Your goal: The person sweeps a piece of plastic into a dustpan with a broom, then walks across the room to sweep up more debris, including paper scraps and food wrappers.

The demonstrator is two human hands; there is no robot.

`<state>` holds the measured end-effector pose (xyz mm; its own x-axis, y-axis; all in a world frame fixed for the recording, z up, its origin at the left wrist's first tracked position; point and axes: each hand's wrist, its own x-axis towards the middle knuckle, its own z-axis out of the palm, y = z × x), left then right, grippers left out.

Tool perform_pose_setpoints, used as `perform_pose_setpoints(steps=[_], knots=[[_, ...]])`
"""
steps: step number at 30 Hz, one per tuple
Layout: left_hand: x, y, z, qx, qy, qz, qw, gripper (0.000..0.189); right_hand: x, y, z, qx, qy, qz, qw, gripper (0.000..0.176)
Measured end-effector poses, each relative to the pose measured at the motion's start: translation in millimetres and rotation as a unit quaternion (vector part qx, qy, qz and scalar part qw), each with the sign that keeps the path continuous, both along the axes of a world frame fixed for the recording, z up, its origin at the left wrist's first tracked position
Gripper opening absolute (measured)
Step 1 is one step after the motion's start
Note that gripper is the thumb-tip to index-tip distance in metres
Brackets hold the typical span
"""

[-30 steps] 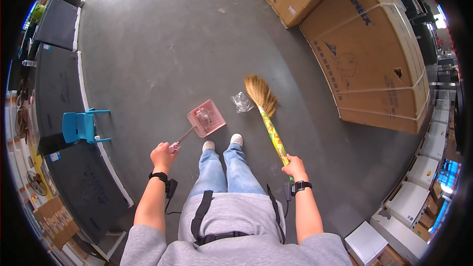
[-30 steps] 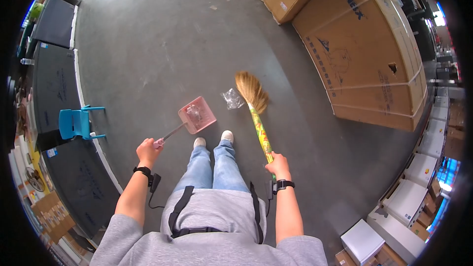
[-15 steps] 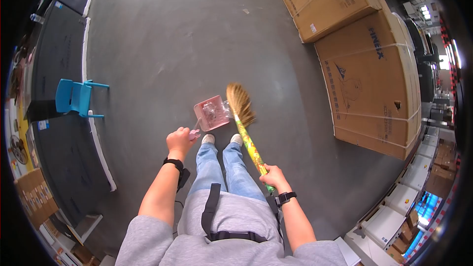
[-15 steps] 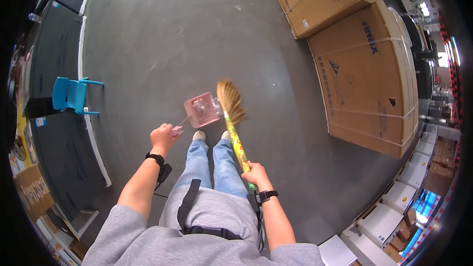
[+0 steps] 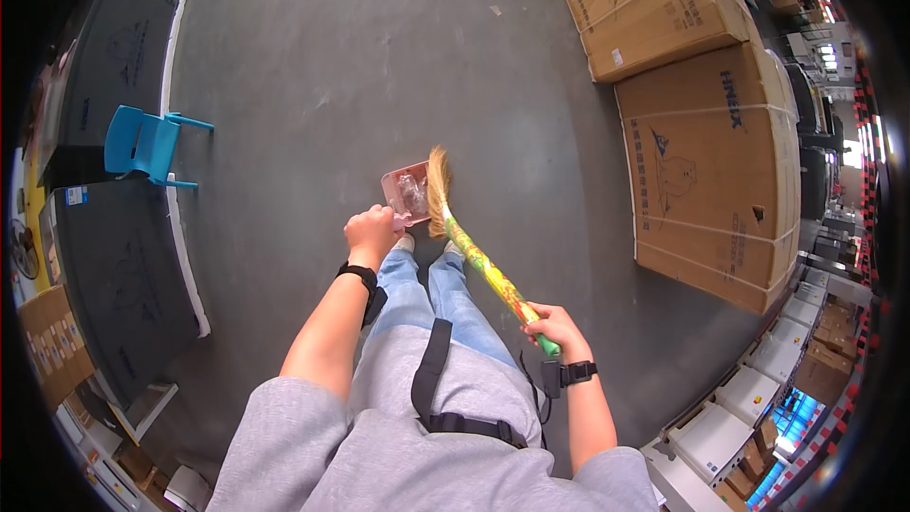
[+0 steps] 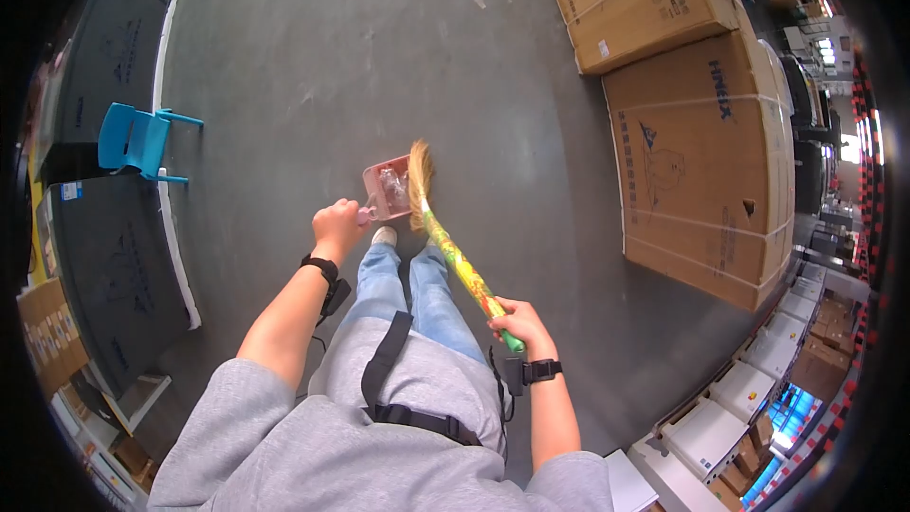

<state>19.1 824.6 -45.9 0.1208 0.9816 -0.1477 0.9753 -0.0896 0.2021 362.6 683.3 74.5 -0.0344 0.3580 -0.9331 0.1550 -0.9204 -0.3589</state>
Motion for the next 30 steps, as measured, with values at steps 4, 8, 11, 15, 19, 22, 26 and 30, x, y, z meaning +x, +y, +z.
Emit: perform_pose_setpoints(steps=[4, 8, 11, 15, 19, 22, 26, 30], knots=[[1, 0, -3, -0.009, 0.006, -0.004, 1.000, 0.025, 4, -10, 36, 0.029, -0.073, 0.037, 0.996, 0.061], [1, 1, -3, -0.015, 0.011, -0.002, 1.000, 0.025, 4, -18, 41, 0.038, -0.148, 0.072, 0.986, 0.062], [-1, -1, 0, -0.010, 0.007, -0.005, 1.000, 0.025, -2, -19, 44, 0.053, -0.239, 0.171, 0.954, 0.064], [-4, -2, -2, -0.005, 0.004, -0.008, 1.000, 0.024, -15, -21, 51, 0.068, -0.376, 0.361, 0.851, 0.063], [-6, -1, -1, -0.007, 0.001, -0.009, 1.000, 0.024, -18, -22, 54, 0.074, -0.414, 0.452, 0.787, 0.057], [-4, 0, -1, -0.009, 0.005, -0.008, 1.000, 0.024, -16, -27, 46, 0.096, -0.406, 0.505, 0.756, 0.054], [0, 1, 1, -0.020, 0.008, -0.006, 1.000, 0.024, -34, -28, 21, 0.214, -0.391, 0.550, 0.706, 0.029], [-2, 3, 4, -0.027, 0.001, -0.008, 1.000, 0.024, -73, -14, -10, 0.307, -0.318, 0.572, 0.691, 0.010]])
